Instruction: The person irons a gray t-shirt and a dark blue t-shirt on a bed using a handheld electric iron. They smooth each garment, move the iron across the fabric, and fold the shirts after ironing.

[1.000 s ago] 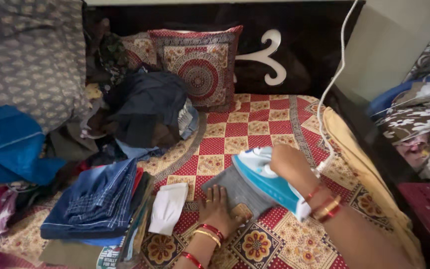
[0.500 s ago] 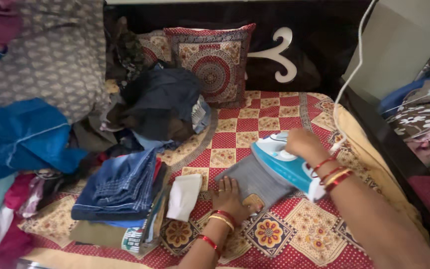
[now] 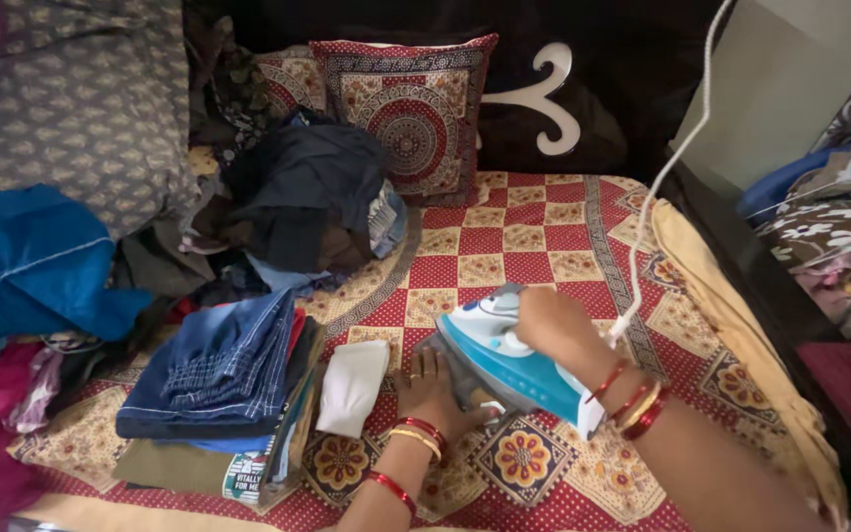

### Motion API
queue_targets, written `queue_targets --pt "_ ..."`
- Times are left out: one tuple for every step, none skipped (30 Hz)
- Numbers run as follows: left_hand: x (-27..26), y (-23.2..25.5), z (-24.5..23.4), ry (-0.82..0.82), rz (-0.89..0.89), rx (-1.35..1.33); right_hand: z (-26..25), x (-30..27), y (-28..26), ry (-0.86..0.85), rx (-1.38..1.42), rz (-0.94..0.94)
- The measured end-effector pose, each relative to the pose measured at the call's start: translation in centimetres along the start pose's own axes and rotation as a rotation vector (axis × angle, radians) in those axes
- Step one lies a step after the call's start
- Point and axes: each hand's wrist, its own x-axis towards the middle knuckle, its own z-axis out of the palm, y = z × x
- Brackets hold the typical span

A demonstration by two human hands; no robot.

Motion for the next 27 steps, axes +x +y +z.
queue_targets --pt "0.2 0.0 0.0 -0.012 0.002 0.012 0.2 0.6 0.2 0.014 0.002 -0.016" --pt "0.2 0.0 0.2 -0.027 0.002 0.021 0.3 1.1 0.2 0.026 0.004 -0.034" --pt "0.3 0.0 0.4 -0.033 -0.010 0.017 0.6 1.6 0.1 0.027 -0.013 -0.029" --pt "0.5 0.2 0.4 -0.035 -0.019 0.016 0.6 2.3 -0.2 0.033 -0.028 -0.021" --pt "0.7 0.3 0.4 -0.038 -0.029 0.015 0.5 2.8 -0.3 0.040 -0.044 -0.014" --pt "0.7 0.2 0.4 -0.042 -0.032 0.014 0.4 3.1 -0.5 0.024 -0.034 -0.001" --pt "0.8 0.2 0.3 -0.047 -0.036 0.013 0.3 3.4 -0.8 0.009 -0.025 0.011" --pt "0.9 0.1 0.3 -0.054 -0.036 0.017 0.3 3.4 -0.9 -0.007 -0.012 0.029" --pt "1.0 0.1 0.2 -0.062 -0.027 0.041 0.3 3.0 -0.7 -0.008 -0.006 0.007" --pt "1.1 0.0 0.1 -0.069 -0.020 0.064 0.2 2.6 -0.3 -0.008 -0.002 -0.017" --pt "0.9 -0.2 0.2 -0.077 -0.013 0.086 0.1 2.2 0.0 -0.009 0.002 -0.042" --pt "0.6 -0.5 0.3 -0.046 -0.009 0.064 -0.1 1.8 0.1 -0.054 -0.021 -0.011" --pt "0.4 -0.7 0.3 -0.016 -0.004 0.043 -0.3 1.4 0.3 -0.098 -0.044 0.021" --pt "0.1 -1.0 0.5 0.013 0.003 0.025 -0.4 0.9 0.5 -0.142 -0.065 0.057" --pt "0.1 -1.1 0.6 0.026 0.006 0.022 -0.7 0.1 1.1 -0.153 -0.060 0.055" --pt "0.3 -1.2 0.7 0.037 0.010 0.020 -1.0 -0.9 1.9 -0.166 -0.053 0.055" --pt "0.5 -1.4 0.7 0.047 0.014 0.019 -1.4 -1.7 2.6 -0.179 -0.047 0.055" --pt "0.8 -2.0 0.7 0.083 0.040 -0.032 -1.9 -2.3 3.2 -0.174 -0.063 0.041" --pt "1.3 -2.7 0.6 0.118 0.067 -0.082 -2.5 -2.9 3.7 -0.170 -0.079 0.027" --pt "1.7 -3.3 0.7 0.154 0.095 -0.134 -2.9 -3.2 3.9 -0.164 -0.097 0.014" --pt "2.2 -4.0 0.8 0.298 0.098 -0.305 -3.2 -3.6 3.7 -0.152 -0.096 0.004" --pt "2.8 -4.4 0.7 0.441 0.098 -0.478 -3.8 -4.1 3.7 -0.140 -0.097 -0.005" --pt "3.2 -4.8 0.8 0.582 0.095 -0.653 -4.4 -4.7 3.6 -0.128 -0.099 -0.015" --pt "3.5 -5.0 0.8 0.739 0.140 -0.684 -4.9 -5.1 3.1 -0.112 -0.099 -0.013" --pt "3.8 -5.1 0.7 0.896 0.186 -0.713 -5.2 -5.3 2.2 -0.095 -0.100 -0.011" --pt "3.8 -5.2 0.5 1.055 0.229 -0.736 -5.4 -5.5 1.2 -0.079 -0.099 -0.012" --pt "3.5 -5.2 0.4 1.063 0.224 -0.779 -5.7 -5.7 0.3 -0.067 -0.023 -0.033"
